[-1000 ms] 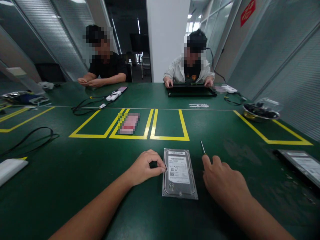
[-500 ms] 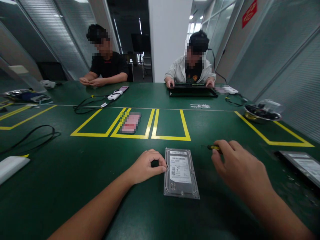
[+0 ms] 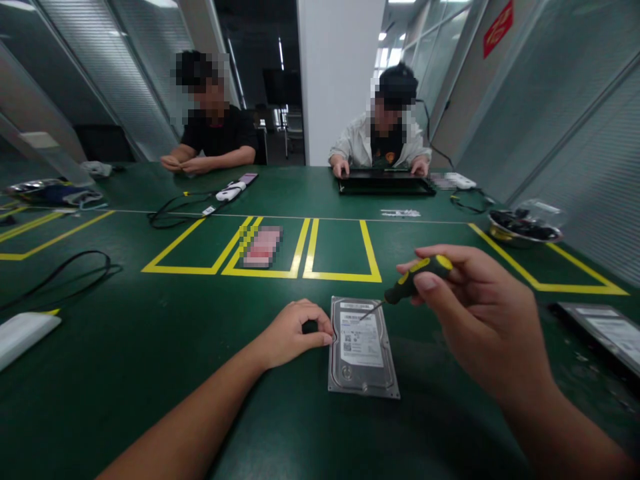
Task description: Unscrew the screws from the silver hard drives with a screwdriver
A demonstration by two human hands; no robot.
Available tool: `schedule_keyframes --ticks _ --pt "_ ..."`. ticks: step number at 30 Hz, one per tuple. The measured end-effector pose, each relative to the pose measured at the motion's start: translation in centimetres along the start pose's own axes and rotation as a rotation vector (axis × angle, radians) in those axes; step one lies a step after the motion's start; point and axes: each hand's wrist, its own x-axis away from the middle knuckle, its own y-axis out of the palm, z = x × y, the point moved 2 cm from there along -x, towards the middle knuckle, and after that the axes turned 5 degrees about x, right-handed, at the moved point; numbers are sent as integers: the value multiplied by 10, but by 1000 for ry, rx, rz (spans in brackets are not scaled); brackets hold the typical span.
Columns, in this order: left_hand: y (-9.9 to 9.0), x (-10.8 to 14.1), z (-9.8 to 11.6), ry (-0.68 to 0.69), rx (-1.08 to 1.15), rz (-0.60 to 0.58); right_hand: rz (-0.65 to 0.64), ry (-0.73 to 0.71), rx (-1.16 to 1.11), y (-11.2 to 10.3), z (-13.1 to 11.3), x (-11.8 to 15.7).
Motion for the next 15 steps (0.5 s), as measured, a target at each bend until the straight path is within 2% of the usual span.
schedule_keyframes --ticks 7,15 --pt "0 0 0 -9 -15 14 -19 -110 187 23 -19 -4" --pt "-2 -1 3 -7 -8 13 -116 -242 238 48 -7 4"
